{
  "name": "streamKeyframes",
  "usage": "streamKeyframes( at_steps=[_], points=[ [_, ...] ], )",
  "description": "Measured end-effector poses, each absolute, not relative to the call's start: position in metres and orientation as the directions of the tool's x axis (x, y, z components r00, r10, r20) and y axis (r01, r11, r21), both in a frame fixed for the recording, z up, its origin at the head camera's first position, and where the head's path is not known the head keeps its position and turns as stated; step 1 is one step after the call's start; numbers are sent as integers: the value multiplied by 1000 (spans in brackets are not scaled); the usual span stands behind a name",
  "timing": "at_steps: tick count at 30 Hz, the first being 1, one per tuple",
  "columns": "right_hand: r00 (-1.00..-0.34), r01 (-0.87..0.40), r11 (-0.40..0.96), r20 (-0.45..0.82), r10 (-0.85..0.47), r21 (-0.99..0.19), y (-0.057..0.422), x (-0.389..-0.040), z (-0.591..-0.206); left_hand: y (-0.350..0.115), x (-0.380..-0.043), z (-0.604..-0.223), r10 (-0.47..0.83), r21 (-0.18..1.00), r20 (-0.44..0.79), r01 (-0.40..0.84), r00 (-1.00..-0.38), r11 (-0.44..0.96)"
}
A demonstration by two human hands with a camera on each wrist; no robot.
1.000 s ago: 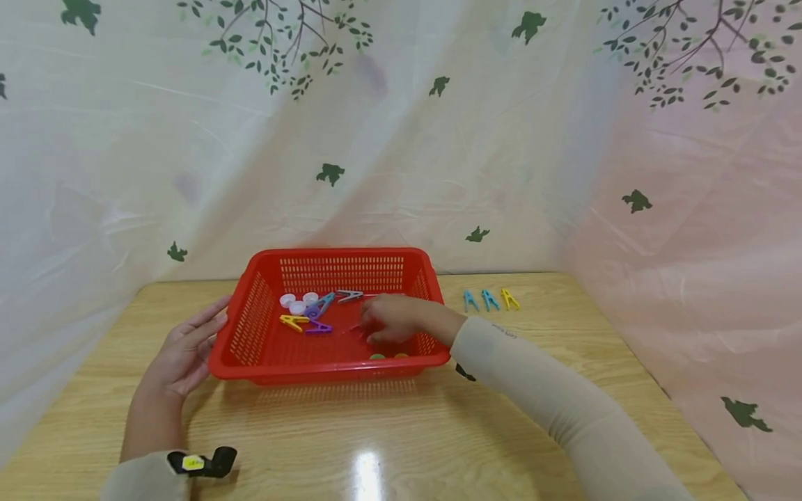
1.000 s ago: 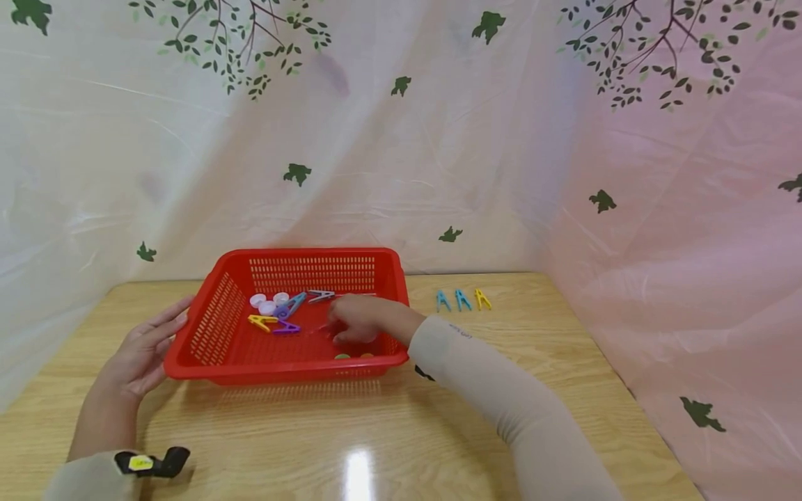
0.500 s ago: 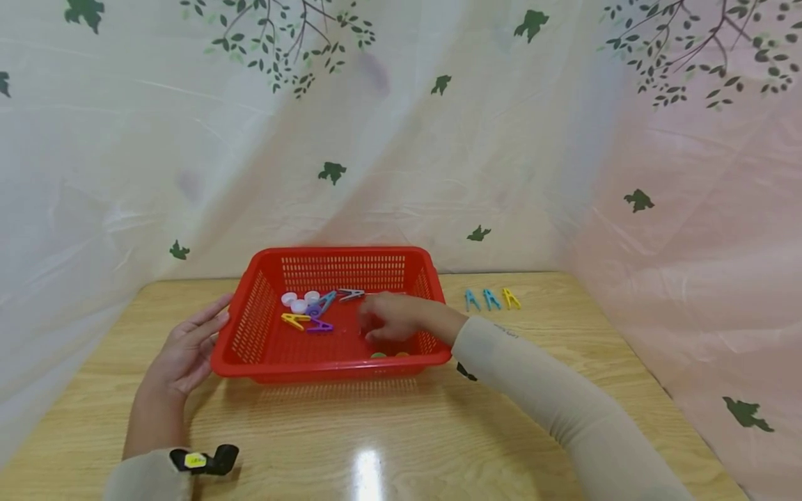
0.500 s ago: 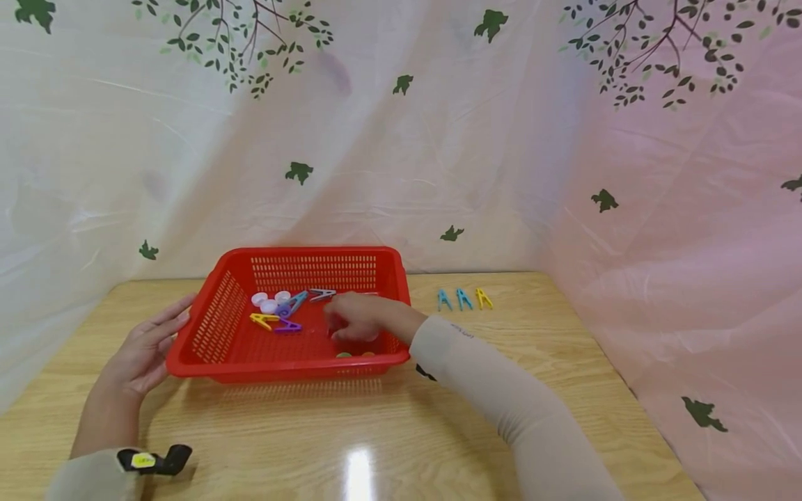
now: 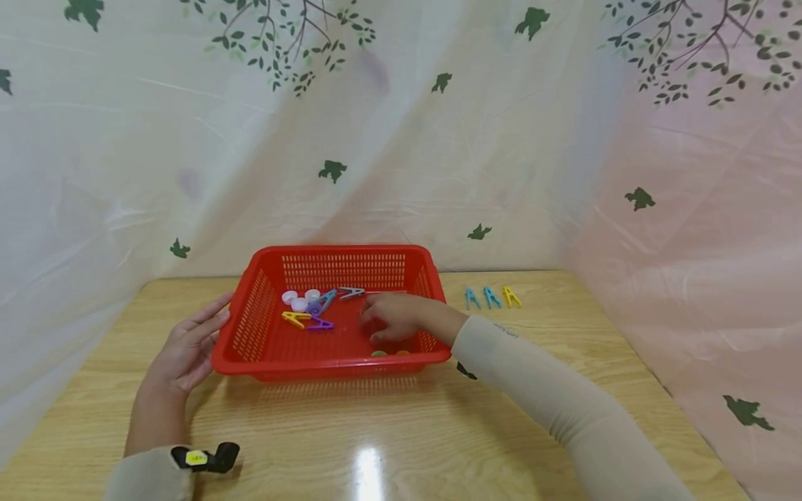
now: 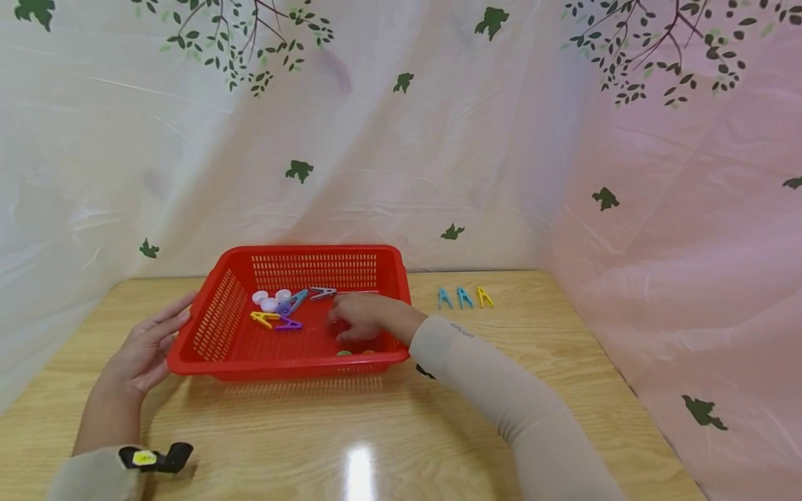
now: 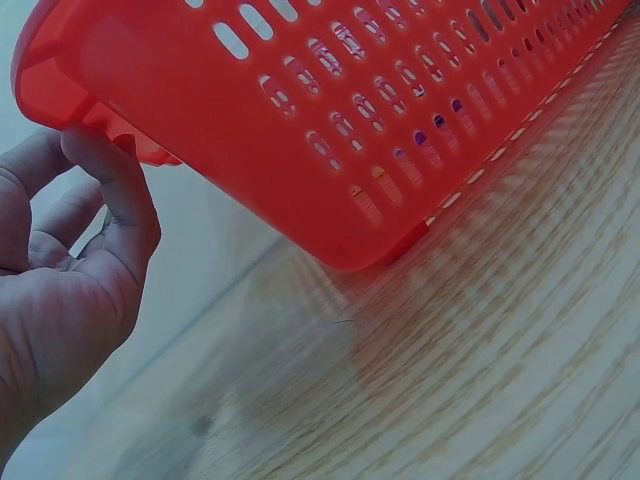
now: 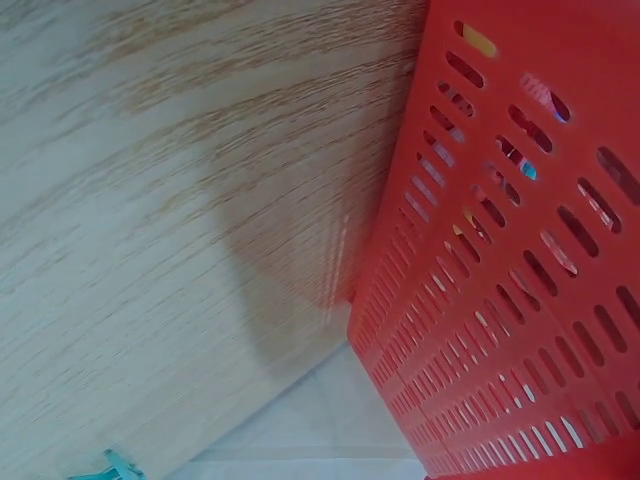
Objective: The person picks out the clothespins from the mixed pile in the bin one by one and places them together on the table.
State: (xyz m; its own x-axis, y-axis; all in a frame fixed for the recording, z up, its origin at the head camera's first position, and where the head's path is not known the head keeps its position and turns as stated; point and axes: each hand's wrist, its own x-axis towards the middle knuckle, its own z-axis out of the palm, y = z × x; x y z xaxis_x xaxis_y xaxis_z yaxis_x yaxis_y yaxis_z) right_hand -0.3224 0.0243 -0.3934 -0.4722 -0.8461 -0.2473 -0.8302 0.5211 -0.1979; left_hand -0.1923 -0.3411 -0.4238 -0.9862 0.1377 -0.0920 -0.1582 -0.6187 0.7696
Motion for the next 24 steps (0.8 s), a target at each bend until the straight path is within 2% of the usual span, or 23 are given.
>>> streamKeyframes(
  at_steps=[5, 10, 18, 24],
  points=[
    [-477, -826, 522, -232, -848, -213, 22, -323, -393, -341, -193, -424, 141, 772, -82, -152, -987, -617],
    [-532, -790, 564, -189, -825, -241, 20, -326, -395, -341, -193, -423, 136, 773, -80, -148, -987, -617],
    [-652, -653, 695, -244, -718, -302, 19, -326, -396, -343, -193, -423, 129, 774, -84, -146, -988, -616],
    [-681, -621, 744, -299, -668, -246, 18, -324, -395, -343, -193, -424, 139, 773, -65, -138, -988, -620]
  ],
)
